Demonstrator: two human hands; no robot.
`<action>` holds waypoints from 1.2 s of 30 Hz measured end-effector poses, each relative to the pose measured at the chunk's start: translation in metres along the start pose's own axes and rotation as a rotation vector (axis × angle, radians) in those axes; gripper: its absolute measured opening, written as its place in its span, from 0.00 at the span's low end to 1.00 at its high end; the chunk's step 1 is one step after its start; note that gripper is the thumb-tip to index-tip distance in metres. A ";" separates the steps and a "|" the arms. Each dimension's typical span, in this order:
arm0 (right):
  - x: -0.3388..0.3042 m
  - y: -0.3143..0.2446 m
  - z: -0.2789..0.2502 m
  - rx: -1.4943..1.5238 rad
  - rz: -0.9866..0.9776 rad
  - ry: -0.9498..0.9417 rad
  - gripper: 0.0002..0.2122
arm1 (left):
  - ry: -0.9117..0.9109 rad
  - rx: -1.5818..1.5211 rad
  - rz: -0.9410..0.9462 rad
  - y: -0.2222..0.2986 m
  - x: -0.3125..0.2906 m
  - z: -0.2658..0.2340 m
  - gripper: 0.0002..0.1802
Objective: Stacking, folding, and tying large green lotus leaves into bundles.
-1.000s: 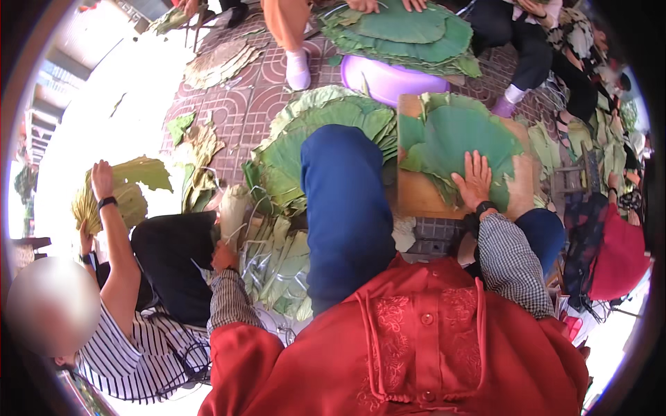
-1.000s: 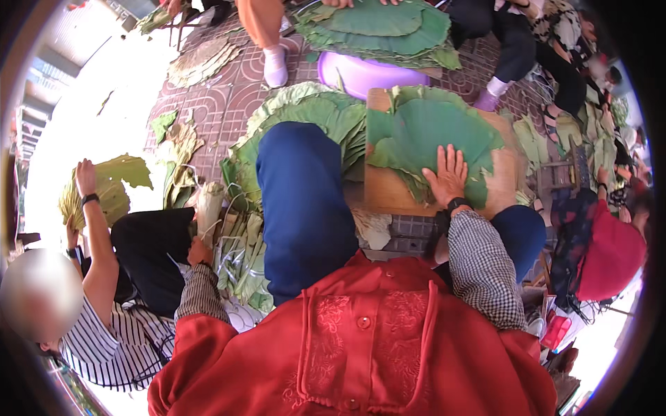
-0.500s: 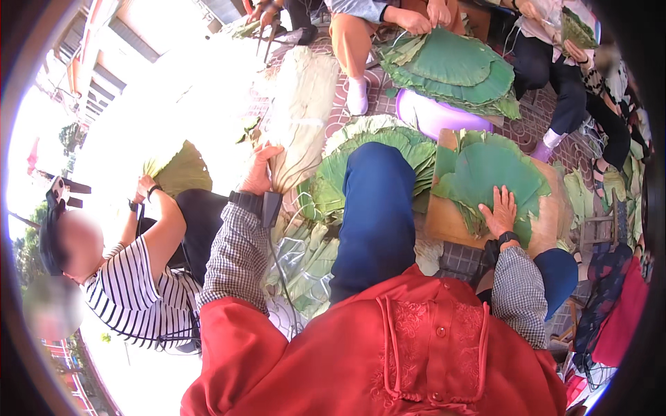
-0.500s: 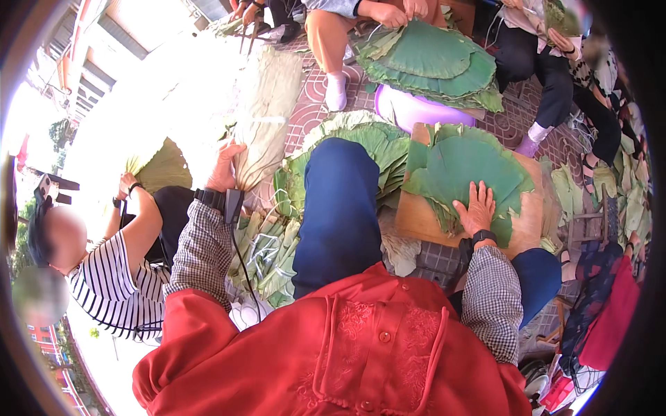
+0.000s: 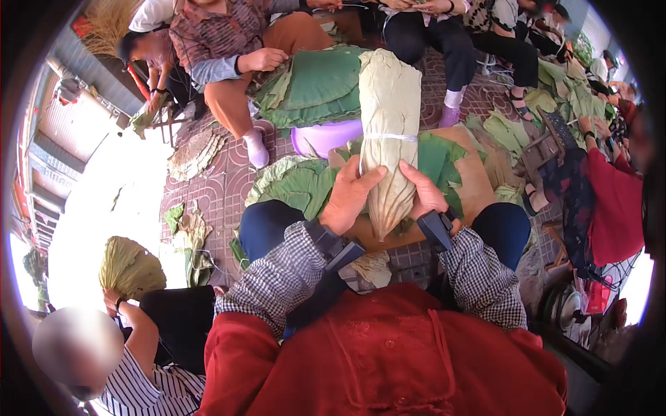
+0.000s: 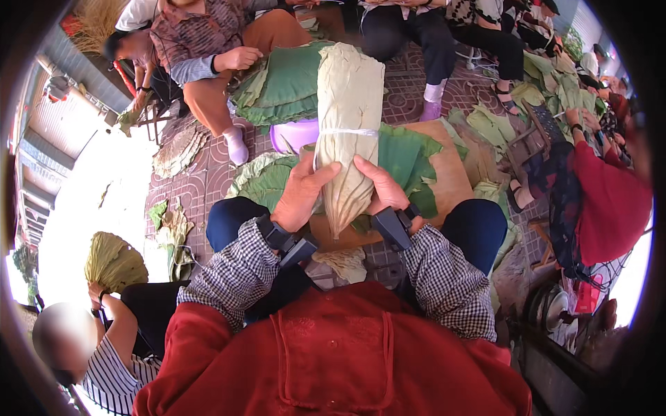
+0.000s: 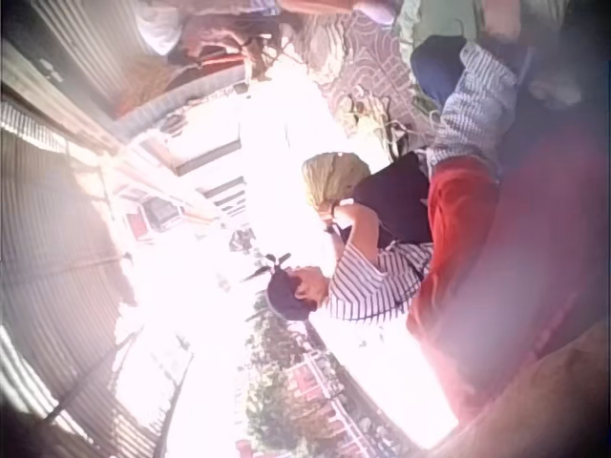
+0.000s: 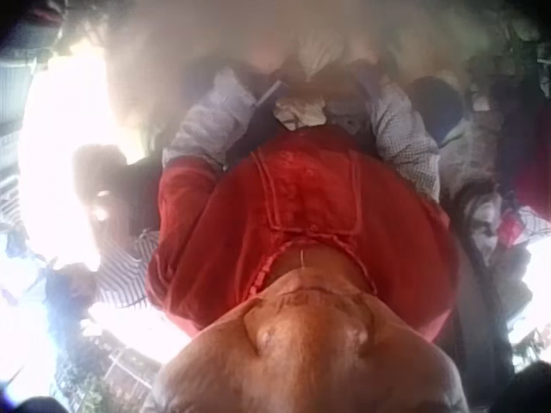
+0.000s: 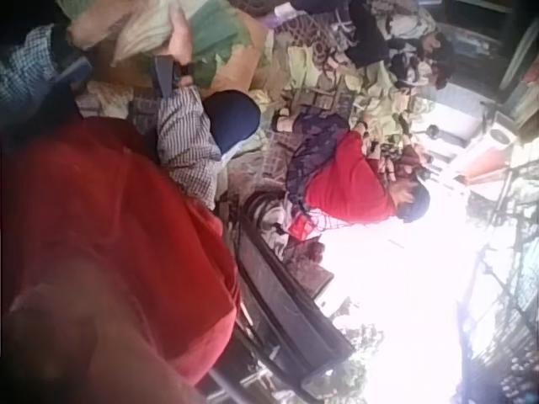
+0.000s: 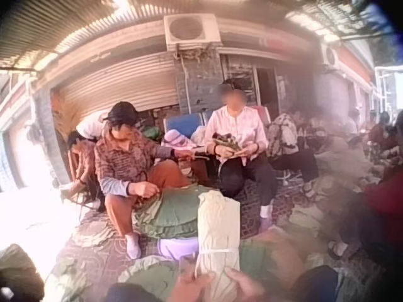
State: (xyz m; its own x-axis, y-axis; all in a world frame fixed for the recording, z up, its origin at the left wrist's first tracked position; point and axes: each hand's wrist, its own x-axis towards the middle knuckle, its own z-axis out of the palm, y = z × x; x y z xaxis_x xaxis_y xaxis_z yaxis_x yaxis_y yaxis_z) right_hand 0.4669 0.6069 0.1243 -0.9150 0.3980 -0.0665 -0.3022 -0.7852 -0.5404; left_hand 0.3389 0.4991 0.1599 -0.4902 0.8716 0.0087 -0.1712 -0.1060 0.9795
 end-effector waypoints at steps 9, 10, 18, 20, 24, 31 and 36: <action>-0.003 -0.009 -0.054 0.010 0.119 0.266 0.19 | -0.358 0.215 -0.398 -0.028 0.056 -0.036 0.19; -0.001 -0.009 -0.058 -0.012 0.131 0.297 0.20 | -0.275 0.241 -0.380 -0.030 0.060 -0.043 0.18; 0.010 -0.008 -0.071 0.030 0.207 0.315 0.21 | -0.032 0.095 -0.183 -0.039 0.065 -0.056 0.15; 0.012 -0.003 -0.071 0.032 0.214 0.318 0.21 | -0.077 0.232 -0.197 -0.042 0.063 -0.050 0.14; 0.012 0.004 -0.070 0.017 0.202 0.308 0.21 | -0.063 -0.095 -0.413 -0.052 0.058 -0.044 0.14; 0.008 0.009 -0.073 -0.105 0.069 0.270 0.19 | -0.247 0.012 -0.480 -0.058 0.050 -0.047 0.11; 0.002 0.008 -0.067 -0.059 0.070 0.302 0.19 | -0.225 0.226 -0.290 -0.060 0.038 -0.037 0.05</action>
State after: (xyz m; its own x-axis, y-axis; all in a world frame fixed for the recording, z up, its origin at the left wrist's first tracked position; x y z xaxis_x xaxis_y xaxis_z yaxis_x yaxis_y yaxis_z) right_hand 0.4803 0.6333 0.0638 -0.8098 0.4737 -0.3463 -0.2172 -0.7902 -0.5731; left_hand 0.2989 0.5211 0.0945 -0.2464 0.9353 -0.2541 -0.0702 0.2443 0.9672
